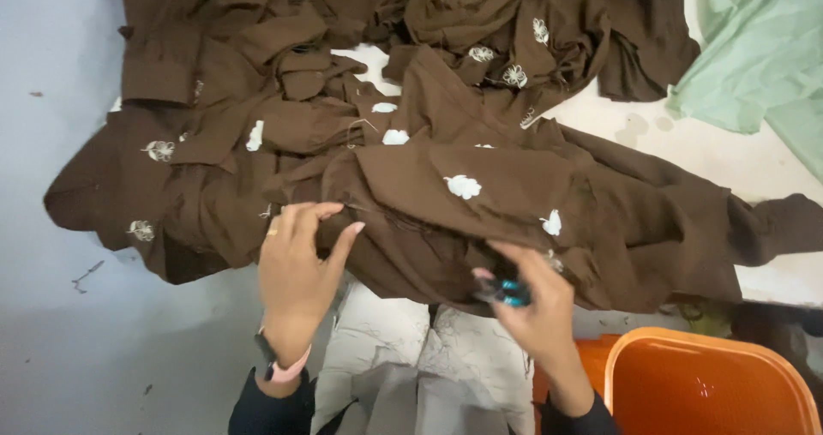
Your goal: Trimming loose threads from brown garments using a thread clipper at a workstation.
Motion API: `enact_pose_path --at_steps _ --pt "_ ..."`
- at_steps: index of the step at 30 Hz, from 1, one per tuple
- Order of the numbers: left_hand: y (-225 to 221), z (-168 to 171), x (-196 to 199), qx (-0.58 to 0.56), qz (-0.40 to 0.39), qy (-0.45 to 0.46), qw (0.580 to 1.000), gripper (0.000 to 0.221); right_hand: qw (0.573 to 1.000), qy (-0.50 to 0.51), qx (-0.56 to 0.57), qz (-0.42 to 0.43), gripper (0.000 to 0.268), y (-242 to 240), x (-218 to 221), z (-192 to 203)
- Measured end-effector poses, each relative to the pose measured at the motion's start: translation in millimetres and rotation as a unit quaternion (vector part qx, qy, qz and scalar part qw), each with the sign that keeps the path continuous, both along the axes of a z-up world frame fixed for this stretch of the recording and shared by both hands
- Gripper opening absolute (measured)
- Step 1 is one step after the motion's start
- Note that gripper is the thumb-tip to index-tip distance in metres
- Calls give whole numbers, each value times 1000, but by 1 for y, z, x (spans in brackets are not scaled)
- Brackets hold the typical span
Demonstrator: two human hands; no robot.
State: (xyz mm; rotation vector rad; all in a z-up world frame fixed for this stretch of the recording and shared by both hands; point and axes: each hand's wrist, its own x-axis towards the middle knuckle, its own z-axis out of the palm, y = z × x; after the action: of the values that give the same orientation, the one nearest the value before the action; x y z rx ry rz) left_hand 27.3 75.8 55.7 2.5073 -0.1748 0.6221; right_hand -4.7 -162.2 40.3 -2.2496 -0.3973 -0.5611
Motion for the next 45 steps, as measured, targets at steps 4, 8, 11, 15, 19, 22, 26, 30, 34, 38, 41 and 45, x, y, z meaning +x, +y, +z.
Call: enact_pose_path --at_steps 4,8,11,15,19,22,26,30,34,38,41,45 --pt "-3 0 19 -7 -20 -75 997 32 988 38 134 -66 37 6 23 12" --pt "11 -13 31 -148 -10 -9 989 10 976 102 177 -73 31 -11 54 11" --pt "36 -30 26 -278 18 36 960 8 955 156 248 -54 27 -22 73 -2" --pt "86 -39 -11 -363 83 128 919 11 935 210 281 -52 20 -27 76 5" --pt "159 -74 -54 -338 185 174 906 6 935 226 271 -44 16 -28 72 7" --pt "187 -103 -81 60 368 222 901 30 957 202 201 -58 14 -29 70 5" --pt "123 -52 -59 -79 297 147 940 51 995 -6 99 31 18 -22 58 1" --pt "33 -8 -32 -231 32 138 963 19 996 -76 -11 53 13 -14 41 -3" --pt "-36 7 0 -182 -260 241 917 31 986 -96 -138 24 9 -8 30 -4" --pt "-68 6 26 -144 -257 145 945 26 984 -80 -153 32 8 -10 27 -9" --pt "-74 -12 38 -79 -202 122 969 29 982 -83 -160 51 8 -10 27 -16" --pt "-78 -35 42 -21 -146 53 988 32 985 -89 -146 26 7 -8 28 -31"
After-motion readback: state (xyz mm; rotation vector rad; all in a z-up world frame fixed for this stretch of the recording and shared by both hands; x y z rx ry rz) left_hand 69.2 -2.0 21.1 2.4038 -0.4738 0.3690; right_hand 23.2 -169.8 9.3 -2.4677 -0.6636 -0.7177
